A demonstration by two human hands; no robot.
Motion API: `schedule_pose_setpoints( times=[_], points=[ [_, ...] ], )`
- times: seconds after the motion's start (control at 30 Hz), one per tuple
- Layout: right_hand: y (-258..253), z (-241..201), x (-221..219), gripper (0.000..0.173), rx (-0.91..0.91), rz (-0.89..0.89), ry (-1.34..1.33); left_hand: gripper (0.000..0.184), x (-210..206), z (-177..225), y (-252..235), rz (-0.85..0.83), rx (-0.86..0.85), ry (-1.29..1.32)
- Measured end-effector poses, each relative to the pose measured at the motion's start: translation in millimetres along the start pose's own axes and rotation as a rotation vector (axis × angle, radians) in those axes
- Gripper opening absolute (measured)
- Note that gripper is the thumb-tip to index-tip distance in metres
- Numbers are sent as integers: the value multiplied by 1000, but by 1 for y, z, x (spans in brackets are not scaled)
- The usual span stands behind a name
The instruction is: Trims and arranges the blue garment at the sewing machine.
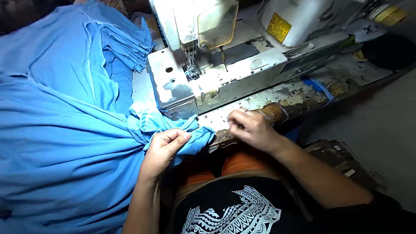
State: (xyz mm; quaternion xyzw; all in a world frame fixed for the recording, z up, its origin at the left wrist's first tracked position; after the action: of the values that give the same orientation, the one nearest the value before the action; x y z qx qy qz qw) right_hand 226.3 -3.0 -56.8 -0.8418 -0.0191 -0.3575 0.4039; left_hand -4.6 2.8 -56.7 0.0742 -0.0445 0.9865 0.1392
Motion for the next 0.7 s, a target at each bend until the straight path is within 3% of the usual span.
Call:
schedule_pose_setpoints(
  times=[0.13,0.37,0.47,0.53,0.6,0.67,0.7],
  points=[
    [8,43,28,8,-102,-7,275,21,3,1,-1,6,61,97],
    [27,79,100,19,-412,123,460,20,9,7,3,7,103,246],
    [23,61,66,25,-286,-76,385,18,6,10,2,-2,96,249],
    [13,50,30,42,-170,-196,414,19,5,19,2,-7,97,184],
    [1,31,15,53,-49,-125,355,22,5,37,2,-18,77,49],
    [-16,-5,10,50,64,47,30,21,2,56,1,-59,32,-65],
    [-25,-22,1,46,71,41,-189,20,1,66,1,-86,11,-110]
  ],
)
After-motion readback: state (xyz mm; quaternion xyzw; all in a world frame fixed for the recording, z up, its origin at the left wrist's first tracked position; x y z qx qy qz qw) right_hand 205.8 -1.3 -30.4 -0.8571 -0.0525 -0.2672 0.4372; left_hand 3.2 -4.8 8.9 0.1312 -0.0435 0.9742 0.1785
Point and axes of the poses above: each hand's wrist, its own y-axis away from the middle knuckle, its own x-axis out of the back of the hand, z = x × y, the point moved 7 cm from there along -y, towards the middle knuckle, and after that the axes turned 3 degrees about y, right-handed, at the moved point
